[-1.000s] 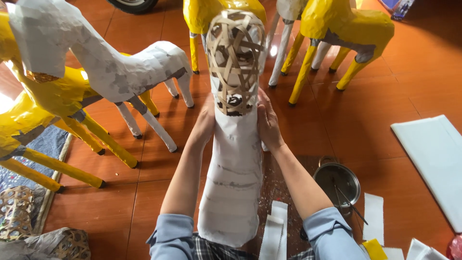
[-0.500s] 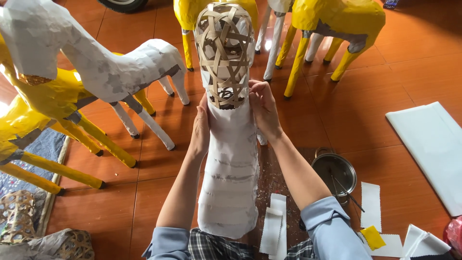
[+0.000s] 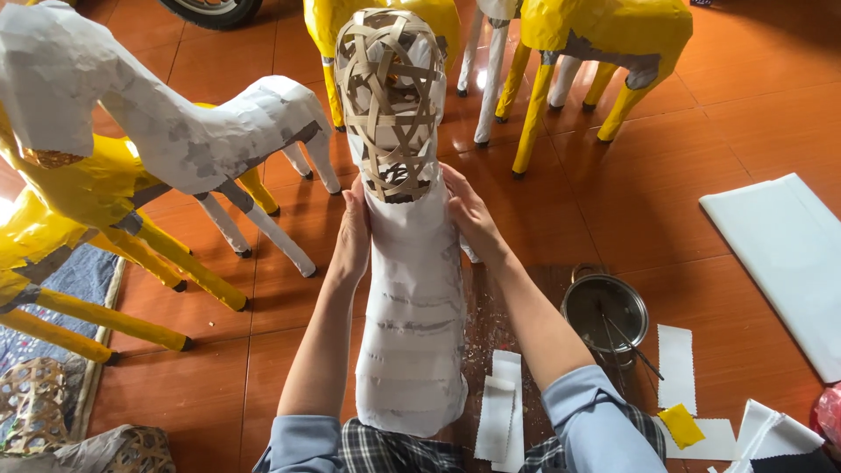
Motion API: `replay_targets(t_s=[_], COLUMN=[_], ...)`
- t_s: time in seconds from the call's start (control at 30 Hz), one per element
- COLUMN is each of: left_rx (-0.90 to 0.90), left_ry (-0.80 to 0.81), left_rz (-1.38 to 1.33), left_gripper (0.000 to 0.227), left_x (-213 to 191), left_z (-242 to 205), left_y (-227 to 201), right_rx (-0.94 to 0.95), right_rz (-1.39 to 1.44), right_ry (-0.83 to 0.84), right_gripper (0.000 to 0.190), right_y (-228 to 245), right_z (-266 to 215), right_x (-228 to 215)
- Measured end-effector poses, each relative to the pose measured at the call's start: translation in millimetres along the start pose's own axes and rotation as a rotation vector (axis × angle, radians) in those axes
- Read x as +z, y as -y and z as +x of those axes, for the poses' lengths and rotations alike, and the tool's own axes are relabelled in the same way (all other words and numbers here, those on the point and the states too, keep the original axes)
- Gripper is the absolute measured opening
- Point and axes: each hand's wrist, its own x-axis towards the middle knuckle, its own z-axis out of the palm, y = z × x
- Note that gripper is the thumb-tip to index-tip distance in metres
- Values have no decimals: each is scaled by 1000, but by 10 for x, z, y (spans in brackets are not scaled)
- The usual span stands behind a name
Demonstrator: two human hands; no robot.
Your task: Applying paper strips and glue to a bamboo frame to create a paper horse.
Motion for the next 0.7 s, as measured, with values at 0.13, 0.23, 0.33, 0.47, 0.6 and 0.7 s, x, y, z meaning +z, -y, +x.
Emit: replay_targets(t_s=[0.13,0.23,0.33,0.47,0.6,0.7], left_rx=[-14,-27,-40,-59,-66,-75], left_ry=[27,28,35,24,24,19], left_rz=[74,65,71,35,-9,-56], left_gripper=[68,68,68,70,74,74], left_x=[9,-20,12,-11,44,101], left_z=[24,36,32,21,28,32], left_y=[-30,33,-30,74,-53,-182], right_rx=[-44,-27,11,75,90,58], right_rz=[-12,2,-15,-48,-75,-38], right_ry=[22,28,12,-29,-73,-169], right_gripper=[62,59,55,53,51,54], right_y=[-274,-374,-361,-272,-303,-163], right_z=[22,46,52,30,30,-23], right_x=[-85,-133,-129,-99,-85,46])
